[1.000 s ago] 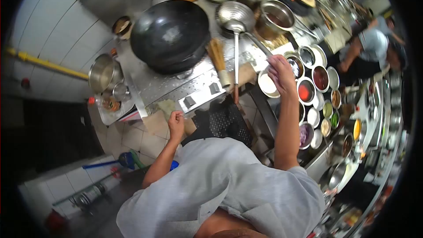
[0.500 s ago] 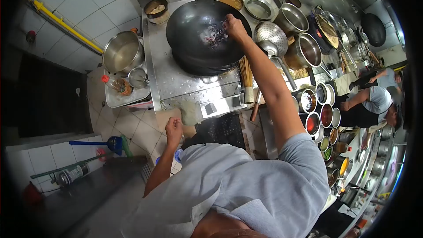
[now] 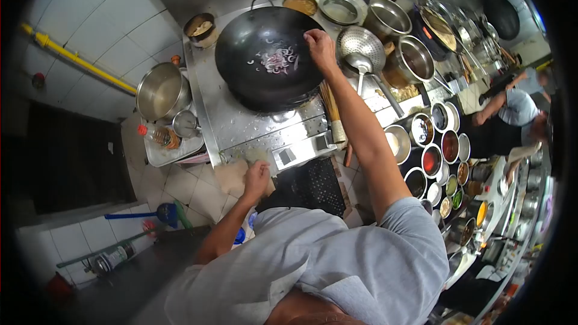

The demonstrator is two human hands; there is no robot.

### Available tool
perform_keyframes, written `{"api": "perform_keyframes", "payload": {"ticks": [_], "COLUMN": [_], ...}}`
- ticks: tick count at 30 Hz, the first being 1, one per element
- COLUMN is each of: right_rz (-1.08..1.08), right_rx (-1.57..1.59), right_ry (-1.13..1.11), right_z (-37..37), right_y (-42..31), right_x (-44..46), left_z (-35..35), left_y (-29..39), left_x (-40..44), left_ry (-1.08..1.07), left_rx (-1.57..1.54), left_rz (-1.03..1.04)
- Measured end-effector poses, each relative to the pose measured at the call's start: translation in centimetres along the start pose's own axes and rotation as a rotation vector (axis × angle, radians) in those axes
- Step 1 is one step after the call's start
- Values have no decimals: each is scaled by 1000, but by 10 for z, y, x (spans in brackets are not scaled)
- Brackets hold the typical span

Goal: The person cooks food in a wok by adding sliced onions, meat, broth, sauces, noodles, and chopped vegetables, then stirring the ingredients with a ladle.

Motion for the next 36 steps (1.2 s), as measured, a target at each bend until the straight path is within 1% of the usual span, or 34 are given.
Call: {"api": "perform_keyframes", "payload": {"ticks": [1, 2, 3, 4, 5, 6, 7, 8, 9, 10, 11, 12, 13, 14, 16, 17, 18, 19, 20, 22, 23, 24, 25, 26, 27, 29, 30, 32, 33, 35, 36], "right_rz": [174, 141, -103, -158, -120, 83, 48, 392, 460, 491, 516, 594, 656, 700, 859, 899, 1049, 1075, 1126, 1124, 1045, 984, 1094, 1018, 1134, 1348, 1355, 1733, 1734, 1654, 1654], "right_rx": [9, 140, 152, 163, 173, 224, 141, 189, 159, 154, 149, 127, 113, 51, -53, -128, -154, -286, -169, -519, -650, -870, -981, -1262, -1443, -1521, -1527, -965, -962, -754, -751], "right_ry": [94, -50, -66, -74, 6, 3, 186, 232, 263, 375, 485, 582, 668, 754, 942, 1074, 1174, 1330, 1529, 1741, 1906, 1966, 1967, 1994, 1883, 1800, 1806, 1610, 1614, 1587, 1589], "right_z": [-18, -13, -22, -45, -68, -80, -118, -157, -171, -202, -230, -262, -294, -321, -388, -419, -436, -456, -470, -505, -521, -535, -550, -565, -581, -611, -627, -654, -660, -668, -672], "right_y": [0, 30, 29, 20, 17, 39, 34, 21, 54, 64, 61, 56, 47, 48, 13, -11, -26, -48, -44, -77, -95, -110, -127, -142, -157, -169, -174, -159, -151, -125, -123], "right_x": [-6, -12, -26, -46, -71, -98, -136, -177, -225, -279, -332, -387, -438, -490, -587, -628, -670, -707, -758, -830, -856, -882, -905, -919, -937, -973, -995, -1044, -1062, -1090, -1094], "left_z": [10, 22, 35, 50, 67, 83, 99, 117, 139, 157, 170, 190, 208, 230, 266, 288, 304, 322, 339, 370, 383, 395, 411, 425, 436, 447, 445, 441, 435, 420, 414], "left_y": [14, 29, 39, 43, 52, 61, 68, 58, 47, 59, 76, 87, 104, 115, 131, 139, 148, 160, 172, 202, 215, 225, 230, 233, 237, 237, 237, 234, 231, 220, 213], "left_x": [5, 9, 9, 8, 6, 3, -2, -6, -11, -22, -38, -56, -75, -96, -143, -173, -195, -226, -261, -333, -373, -411, -448, -483, -518, -570, -588, -615, -624, -636, -641], "left_ry": [-23, -59, -111, -150, -256, -300, -361, -445, -538, -651, -759, -872, -963, -1074, -1226, -1345, -1456, -1546, -1632, -1775, -1817, -1855, -1899, -1943, -1959, -1915, -1926, -1909, -1911, -1965, -1983], "left_rx": [4, -4, -13, 16, 5, -3, -7, -24, -30, -60, -69, -113, -30, -37, -25, -16, -13, -28, -46, -17, -25, -31, -43, -57, -54, 4, 8, 201, 203, 302, 320], "left_rz": [12, 54, 99, 148, 192, 195, 201, 180, 154, 67, -27, -41, -38, -19, 25, 59, 94, 110, 124, 249, 237, 222, 215, 209, 215, 3, 4, -103, -99, -70, -92]}}
Point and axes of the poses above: each hand's wrist, its own x-axis towards the middle knuckle, its own z-axis out of the palm, y = z × x, the point moved 3 cm from there along x, towards the middle knuckle, and after that the axes turned 11 degrees about y, right-handed, at the moved point
